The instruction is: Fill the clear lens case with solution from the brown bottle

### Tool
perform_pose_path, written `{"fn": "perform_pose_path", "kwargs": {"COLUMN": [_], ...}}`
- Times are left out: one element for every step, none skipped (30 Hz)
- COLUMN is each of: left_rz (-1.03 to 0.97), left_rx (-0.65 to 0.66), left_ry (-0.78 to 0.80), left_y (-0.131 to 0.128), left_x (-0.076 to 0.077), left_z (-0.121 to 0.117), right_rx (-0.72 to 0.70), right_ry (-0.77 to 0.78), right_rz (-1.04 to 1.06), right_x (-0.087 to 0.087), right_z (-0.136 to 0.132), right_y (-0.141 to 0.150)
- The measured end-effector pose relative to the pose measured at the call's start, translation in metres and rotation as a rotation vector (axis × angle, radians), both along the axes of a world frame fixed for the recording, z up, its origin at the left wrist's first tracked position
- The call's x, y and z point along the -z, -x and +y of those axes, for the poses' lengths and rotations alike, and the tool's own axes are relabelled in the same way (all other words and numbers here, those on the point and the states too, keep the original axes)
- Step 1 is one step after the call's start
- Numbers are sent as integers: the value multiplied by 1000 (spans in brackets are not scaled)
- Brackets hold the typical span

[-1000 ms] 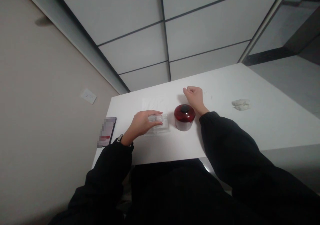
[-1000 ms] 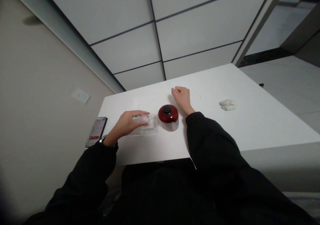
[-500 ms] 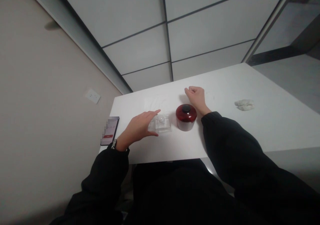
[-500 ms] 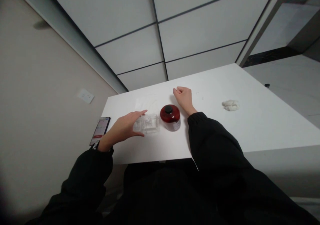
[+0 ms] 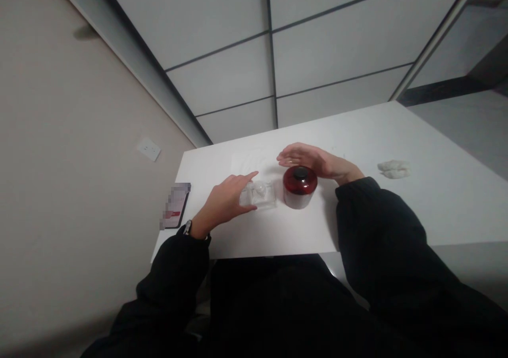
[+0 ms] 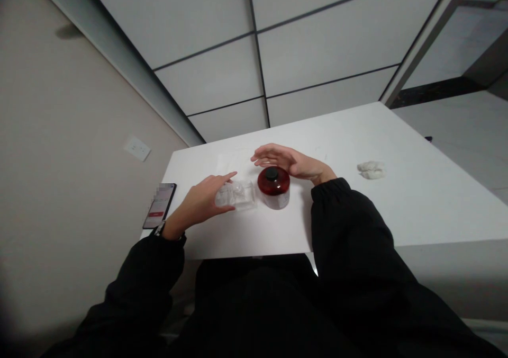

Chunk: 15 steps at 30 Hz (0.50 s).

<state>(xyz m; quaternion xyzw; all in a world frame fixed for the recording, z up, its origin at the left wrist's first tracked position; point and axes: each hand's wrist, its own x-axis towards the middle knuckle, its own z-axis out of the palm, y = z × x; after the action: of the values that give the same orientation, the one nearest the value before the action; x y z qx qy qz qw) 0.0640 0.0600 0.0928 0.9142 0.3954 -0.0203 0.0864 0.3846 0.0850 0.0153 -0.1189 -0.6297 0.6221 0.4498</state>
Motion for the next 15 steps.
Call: {"fn": "perform_pose_path", "kwargs": {"left_rz": [-1, -2, -4, -5, -5, -5, -7, -11, -14, -16, -16, -13, -10, -8, -9], "left_rx": [7, 12, 14, 15, 15, 18, 23, 32, 41, 47, 48, 47, 44, 43, 45], "left_ry": [-5, -7, -7, -5, -2, 1, 3, 5, 8, 11, 14, 18, 21, 24, 25], "left_y": [0, 1, 1, 2, 2, 2, 2, 2, 2, 2, 2, 2, 2, 2, 2], "left_x": [1, 1, 2, 2, 2, 2, 2, 2, 2, 2, 2, 2, 3, 3, 3], "left_z": [1, 1, 2, 2, 3, 3, 3, 3, 4, 4, 4, 5, 5, 6, 7], "right_rx": [-71, -115, -142, -158, -170, -176, -174, -165, -147, -126, -108, -95, -89, -87, -88], "right_ry": [-37, -72, -99, -118, -130, -130, -122, -112, -104, -99, -97, -96, -97, -98, -98], "right_rz": [-36, -88, -146, -197, -235, -255, -258, -248, -235, -223, -214, -207, -202, -199, -198], "right_x": [-3, -6, -9, -11, -13, -13, -13, -13, -12, -10, -9, -8, -7, -6, -6], "right_z": [-3, -5, -6, -7, -7, -7, -7, -6, -6, -5, -5, -4, -4, -4, -3], "right_y": [-2, -3, -4, -3, -2, -1, 1, 3, 5, 7, 9, 10, 11, 11, 12]}}
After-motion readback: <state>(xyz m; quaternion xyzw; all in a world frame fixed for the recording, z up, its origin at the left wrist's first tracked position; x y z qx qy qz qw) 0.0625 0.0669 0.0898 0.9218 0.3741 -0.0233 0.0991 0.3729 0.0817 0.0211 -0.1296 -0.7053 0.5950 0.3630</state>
